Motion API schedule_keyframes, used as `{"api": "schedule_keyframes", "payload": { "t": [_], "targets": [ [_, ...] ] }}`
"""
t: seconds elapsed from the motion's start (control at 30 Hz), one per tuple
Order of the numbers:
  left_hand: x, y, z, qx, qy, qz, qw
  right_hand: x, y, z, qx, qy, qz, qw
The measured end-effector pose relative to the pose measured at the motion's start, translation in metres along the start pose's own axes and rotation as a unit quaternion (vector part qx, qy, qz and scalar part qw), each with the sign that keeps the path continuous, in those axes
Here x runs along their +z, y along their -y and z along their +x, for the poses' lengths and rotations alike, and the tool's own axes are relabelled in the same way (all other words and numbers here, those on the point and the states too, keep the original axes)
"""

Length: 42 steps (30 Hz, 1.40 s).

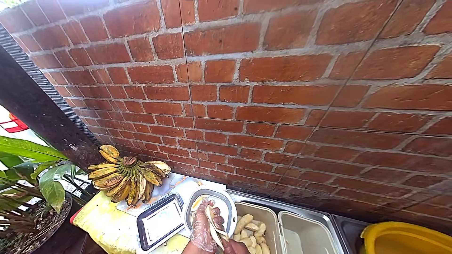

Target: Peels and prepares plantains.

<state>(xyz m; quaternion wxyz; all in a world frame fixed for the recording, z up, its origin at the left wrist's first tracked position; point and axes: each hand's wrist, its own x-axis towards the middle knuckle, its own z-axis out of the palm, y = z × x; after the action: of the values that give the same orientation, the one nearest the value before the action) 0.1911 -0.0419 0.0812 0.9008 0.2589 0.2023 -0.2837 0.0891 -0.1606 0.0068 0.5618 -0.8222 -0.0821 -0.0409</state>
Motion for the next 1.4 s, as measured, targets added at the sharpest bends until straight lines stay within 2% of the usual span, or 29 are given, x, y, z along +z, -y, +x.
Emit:
{"api": "schedule_keyframes", "payload": {
  "t": [0.3,0.73,0.93,1.17,1.23,1.33,1.4],
  "targets": [
    [-0.004,-0.002,0.001,-0.014,0.037,-0.004,0.999,-0.001,-0.003,0.003,0.02,0.015,-0.014,1.0],
    [-0.002,0.007,0.0,0.081,-0.026,-0.029,0.996,0.0,-0.006,0.018,0.046,0.015,-0.084,0.995],
    [-0.002,0.006,0.004,0.128,-0.058,-0.031,0.99,0.001,-0.008,0.033,0.07,0.039,-0.119,0.99],
    [-0.006,0.004,0.006,0.142,-0.084,-0.035,0.986,-0.003,0.006,0.054,0.139,0.095,-0.176,0.97],
    [-0.013,0.001,0.012,0.127,-0.067,-0.033,0.989,-0.004,0.003,0.058,0.145,0.104,-0.2,0.963],
    [-0.035,-0.003,0.026,0.091,-0.003,-0.039,0.995,-0.007,0.008,0.069,0.204,0.109,-0.279,0.932],
    [-0.05,-0.002,0.031,0.076,0.061,-0.053,0.994,-0.012,0.007,0.076,0.192,0.063,-0.312,0.928]
  ]
}}
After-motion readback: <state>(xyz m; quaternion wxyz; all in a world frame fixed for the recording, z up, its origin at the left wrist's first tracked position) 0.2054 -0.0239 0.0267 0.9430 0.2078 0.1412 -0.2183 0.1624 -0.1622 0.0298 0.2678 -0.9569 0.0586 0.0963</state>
